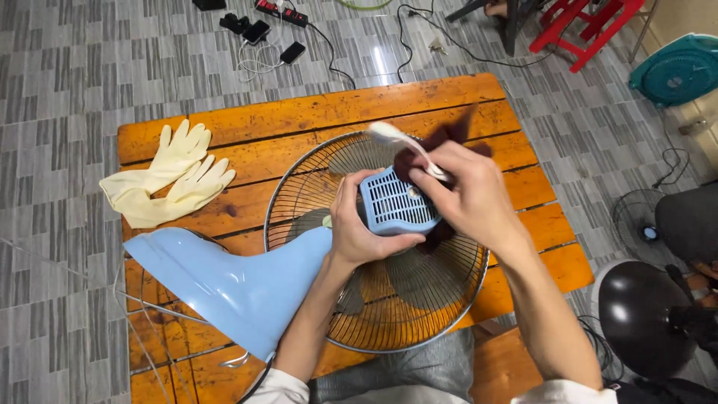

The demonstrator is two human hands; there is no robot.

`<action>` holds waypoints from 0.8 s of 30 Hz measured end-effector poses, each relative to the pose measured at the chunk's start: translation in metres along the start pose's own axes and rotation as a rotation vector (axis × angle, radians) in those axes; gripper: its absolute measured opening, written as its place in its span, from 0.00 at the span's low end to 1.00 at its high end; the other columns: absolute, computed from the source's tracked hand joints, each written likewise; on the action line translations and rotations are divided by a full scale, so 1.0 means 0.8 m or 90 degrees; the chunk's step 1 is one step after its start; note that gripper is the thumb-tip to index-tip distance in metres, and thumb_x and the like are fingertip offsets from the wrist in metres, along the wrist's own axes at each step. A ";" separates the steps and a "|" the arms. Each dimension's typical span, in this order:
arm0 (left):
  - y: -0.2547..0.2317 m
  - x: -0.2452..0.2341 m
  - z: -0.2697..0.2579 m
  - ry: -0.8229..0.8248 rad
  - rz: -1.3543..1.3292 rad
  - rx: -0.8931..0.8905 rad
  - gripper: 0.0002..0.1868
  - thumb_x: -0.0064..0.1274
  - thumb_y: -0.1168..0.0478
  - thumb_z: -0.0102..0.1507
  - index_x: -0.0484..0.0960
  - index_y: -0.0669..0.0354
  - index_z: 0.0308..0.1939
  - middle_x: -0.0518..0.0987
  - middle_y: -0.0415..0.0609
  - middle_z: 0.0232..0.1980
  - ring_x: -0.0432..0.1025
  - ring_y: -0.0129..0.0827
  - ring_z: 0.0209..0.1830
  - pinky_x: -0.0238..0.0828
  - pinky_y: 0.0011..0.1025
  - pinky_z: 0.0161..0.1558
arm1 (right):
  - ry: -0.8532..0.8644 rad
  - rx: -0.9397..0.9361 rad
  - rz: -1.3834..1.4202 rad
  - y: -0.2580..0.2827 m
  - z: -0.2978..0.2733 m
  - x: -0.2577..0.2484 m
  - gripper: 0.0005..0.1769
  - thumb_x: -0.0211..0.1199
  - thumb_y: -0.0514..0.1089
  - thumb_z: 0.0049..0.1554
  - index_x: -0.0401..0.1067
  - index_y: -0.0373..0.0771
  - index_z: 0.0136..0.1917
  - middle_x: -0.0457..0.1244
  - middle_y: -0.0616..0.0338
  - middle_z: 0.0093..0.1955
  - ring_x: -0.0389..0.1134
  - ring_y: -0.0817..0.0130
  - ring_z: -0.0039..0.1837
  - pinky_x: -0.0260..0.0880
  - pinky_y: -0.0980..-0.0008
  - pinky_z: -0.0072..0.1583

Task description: Cleaning the motor housing of an electric fan using a cloth and a toothbrush.

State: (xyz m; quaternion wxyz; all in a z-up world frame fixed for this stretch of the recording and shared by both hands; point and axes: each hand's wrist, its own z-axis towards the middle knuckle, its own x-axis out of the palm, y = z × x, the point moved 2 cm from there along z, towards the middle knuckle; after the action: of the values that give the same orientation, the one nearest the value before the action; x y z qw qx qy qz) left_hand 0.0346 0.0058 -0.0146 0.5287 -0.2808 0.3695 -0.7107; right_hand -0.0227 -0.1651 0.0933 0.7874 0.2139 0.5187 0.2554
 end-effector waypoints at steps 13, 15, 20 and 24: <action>-0.005 0.002 -0.001 -0.011 0.009 0.013 0.53 0.79 0.40 0.35 0.74 0.63 0.55 0.78 0.57 0.48 0.75 0.50 0.48 0.70 0.42 0.55 | 0.078 -0.060 -0.197 0.009 0.014 0.012 0.05 0.62 0.45 0.61 0.75 0.45 0.48 0.65 0.57 0.40 0.71 0.47 0.45 0.71 0.52 0.45; -0.006 0.002 -0.001 -0.010 0.012 0.016 0.53 0.79 0.39 0.35 0.73 0.62 0.56 0.79 0.56 0.50 0.75 0.49 0.49 0.70 0.42 0.56 | 0.074 -0.051 -0.193 0.003 0.026 0.016 0.04 0.64 0.45 0.60 0.76 0.44 0.47 0.66 0.56 0.39 0.71 0.46 0.45 0.70 0.51 0.44; 0.000 0.003 -0.002 0.011 -0.001 0.014 0.55 0.79 0.39 0.35 0.73 0.65 0.57 0.79 0.58 0.52 0.74 0.49 0.50 0.68 0.46 0.56 | 0.074 -0.049 -0.144 0.008 0.025 0.009 0.03 0.64 0.40 0.58 0.77 0.40 0.46 0.66 0.52 0.36 0.72 0.46 0.42 0.69 0.54 0.43; 0.004 0.001 -0.007 -0.002 0.029 0.019 0.53 0.79 0.37 0.35 0.73 0.63 0.54 0.78 0.55 0.49 0.75 0.48 0.49 0.69 0.43 0.56 | 0.098 -0.012 -0.174 0.029 -0.006 -0.003 0.05 0.64 0.42 0.57 0.76 0.44 0.48 0.66 0.54 0.37 0.72 0.46 0.43 0.70 0.53 0.43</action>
State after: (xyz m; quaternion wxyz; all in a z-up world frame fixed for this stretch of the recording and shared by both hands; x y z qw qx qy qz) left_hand 0.0320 0.0057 -0.0205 0.5493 -0.2653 0.3643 -0.7037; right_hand -0.0320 -0.1483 0.1067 0.7748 0.1140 0.5993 0.1660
